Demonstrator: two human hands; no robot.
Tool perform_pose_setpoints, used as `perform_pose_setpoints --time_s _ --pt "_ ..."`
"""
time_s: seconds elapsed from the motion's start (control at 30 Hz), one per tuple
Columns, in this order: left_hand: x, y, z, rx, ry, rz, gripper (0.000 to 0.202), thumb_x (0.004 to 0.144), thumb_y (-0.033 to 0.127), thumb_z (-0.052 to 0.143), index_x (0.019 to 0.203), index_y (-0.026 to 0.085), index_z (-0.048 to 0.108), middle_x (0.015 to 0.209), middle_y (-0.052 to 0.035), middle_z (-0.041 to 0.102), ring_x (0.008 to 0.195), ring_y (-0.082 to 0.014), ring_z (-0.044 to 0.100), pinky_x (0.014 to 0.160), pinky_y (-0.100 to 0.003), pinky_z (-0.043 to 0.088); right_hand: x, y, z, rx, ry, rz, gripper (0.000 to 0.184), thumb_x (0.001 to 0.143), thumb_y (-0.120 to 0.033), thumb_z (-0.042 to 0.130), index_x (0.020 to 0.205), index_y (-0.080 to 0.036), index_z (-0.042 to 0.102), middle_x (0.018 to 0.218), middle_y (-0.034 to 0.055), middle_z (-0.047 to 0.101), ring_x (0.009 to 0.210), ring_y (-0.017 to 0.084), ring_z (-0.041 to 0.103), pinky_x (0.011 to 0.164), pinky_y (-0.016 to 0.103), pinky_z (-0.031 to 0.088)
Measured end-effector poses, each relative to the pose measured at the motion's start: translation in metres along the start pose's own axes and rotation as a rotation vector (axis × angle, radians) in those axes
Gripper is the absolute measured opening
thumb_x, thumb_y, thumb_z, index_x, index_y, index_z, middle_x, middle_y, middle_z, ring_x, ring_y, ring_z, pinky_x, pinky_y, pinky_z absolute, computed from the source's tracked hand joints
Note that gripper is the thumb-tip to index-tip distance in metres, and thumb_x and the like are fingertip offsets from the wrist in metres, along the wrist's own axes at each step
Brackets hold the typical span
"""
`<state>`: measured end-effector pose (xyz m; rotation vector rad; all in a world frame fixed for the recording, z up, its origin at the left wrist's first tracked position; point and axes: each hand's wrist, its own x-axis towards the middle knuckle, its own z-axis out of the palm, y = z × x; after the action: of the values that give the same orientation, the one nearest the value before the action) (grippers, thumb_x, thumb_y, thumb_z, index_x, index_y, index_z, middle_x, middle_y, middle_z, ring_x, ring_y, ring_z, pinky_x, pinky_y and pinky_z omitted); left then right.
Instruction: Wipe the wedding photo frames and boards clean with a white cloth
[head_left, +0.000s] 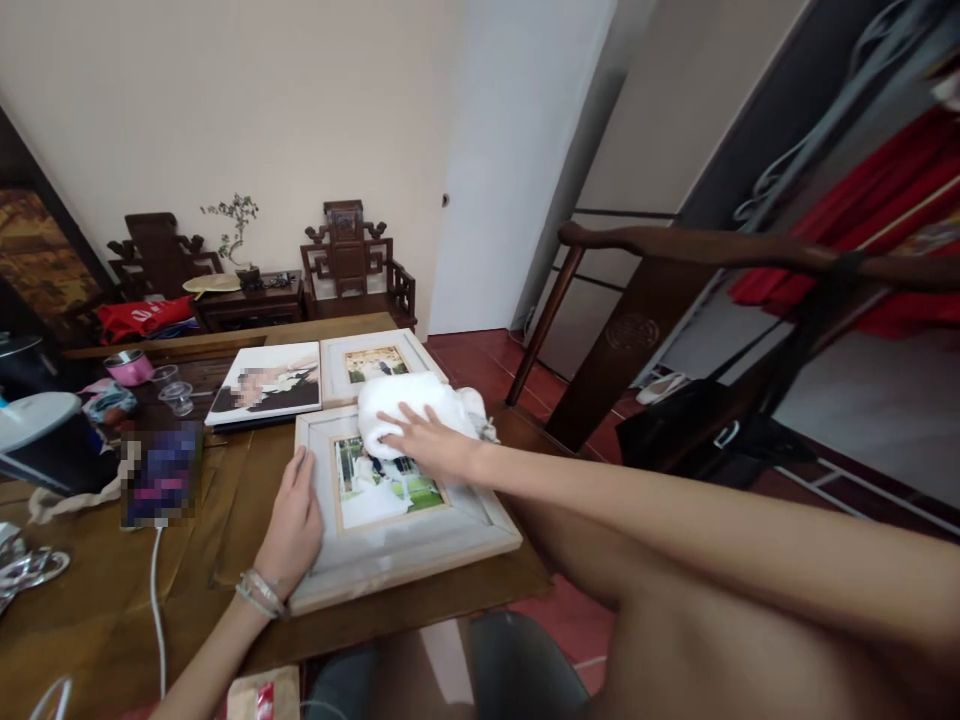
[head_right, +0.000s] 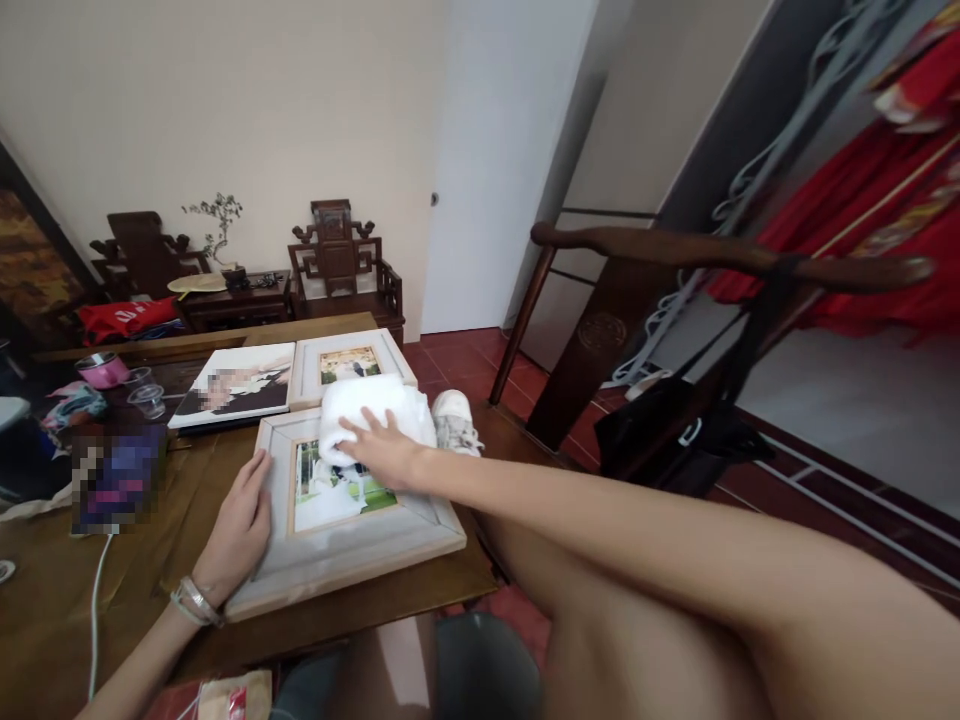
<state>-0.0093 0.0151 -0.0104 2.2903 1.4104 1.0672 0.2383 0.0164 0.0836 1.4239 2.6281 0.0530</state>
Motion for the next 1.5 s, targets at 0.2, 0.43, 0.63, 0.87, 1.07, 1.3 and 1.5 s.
perform_pose_setpoints --time_s 0.2,0.43,0.63,0.87,1.07,1.3,1.5 --pt "0.004 -0.006 0.008 -0.011 0.074 0.040 0.050 0.093 0.022 0.035 0.141 0.015 0.043 0.147 -0.0154 0.041 0.137 -0.0282 0.041 0.118 -0.047 0.029 -0.032 -0.045 0.003 0.131 -0.017 -0.065 0.070 0.070 -0.004 0.066 0.135 -0.027 0.055 0.157 0.0126 0.029 0.139 0.043 0.030 0.106 0.065 0.033" --pt "0.004 0.003 0.007 0.043 0.011 -0.002 0.052 0.094 0.027 0.032 0.142 0.009 0.041 0.149 -0.0175 0.038 0.139 -0.0290 0.038 0.118 -0.049 0.028 -0.040 -0.041 0.003 0.114 -0.093 -0.272 0.066 0.076 -0.007 0.062 0.139 -0.020 0.050 0.160 0.0143 0.021 0.142 0.044 0.024 0.104 0.064 0.037" --pt "0.005 0.013 0.003 0.036 -0.004 -0.044 0.050 0.096 0.031 0.035 0.143 0.016 0.041 0.151 -0.0126 0.039 0.139 -0.0265 0.038 0.118 -0.046 0.029 0.007 0.017 0.017 0.041 -0.012 -0.346 0.064 0.076 0.000 0.053 0.138 -0.017 0.051 0.160 0.0128 0.019 0.144 0.044 0.014 0.109 0.066 0.026" --pt "0.001 0.013 0.008 0.019 -0.053 -0.150 0.049 0.098 0.028 0.034 0.146 0.021 0.038 0.155 -0.0092 0.032 0.144 -0.0241 0.030 0.120 -0.046 0.023 0.017 0.016 0.031 0.138 -0.025 -0.361 0.044 0.085 -0.013 0.054 0.127 -0.024 0.062 0.159 0.0102 0.025 0.143 0.045 0.016 0.108 0.069 0.024" --pt "0.007 0.025 0.002 0.076 -0.021 -0.191 0.048 0.097 0.026 0.034 0.143 0.020 0.042 0.154 -0.0102 0.036 0.142 -0.0236 0.035 0.117 -0.044 0.031 -0.036 -0.023 0.025 0.290 -0.078 -0.401 0.037 0.081 -0.024 0.063 0.117 -0.030 0.068 0.155 0.0075 0.035 0.137 0.046 0.032 0.104 0.068 0.033" --pt "0.014 0.030 0.001 0.129 -0.004 -0.098 0.046 0.095 0.034 0.036 0.135 0.017 0.051 0.148 -0.0124 0.043 0.136 -0.0267 0.043 0.114 -0.045 0.037 -0.032 0.006 0.010 0.338 -0.059 -0.391 0.057 0.074 -0.003 0.054 0.126 -0.025 0.061 0.154 0.0044 0.037 0.144 0.032 0.025 0.114 0.056 0.026" --pt "0.012 0.023 0.002 0.160 -0.089 -0.064 0.048 0.096 0.036 0.036 0.139 0.017 0.047 0.152 -0.0123 0.038 0.139 -0.0275 0.038 0.116 -0.049 0.031 0.014 0.042 0.010 0.227 0.102 -0.168 0.071 0.070 0.009 0.043 0.136 -0.016 0.050 0.159 0.0114 0.024 0.146 0.037 0.014 0.112 0.066 0.018"
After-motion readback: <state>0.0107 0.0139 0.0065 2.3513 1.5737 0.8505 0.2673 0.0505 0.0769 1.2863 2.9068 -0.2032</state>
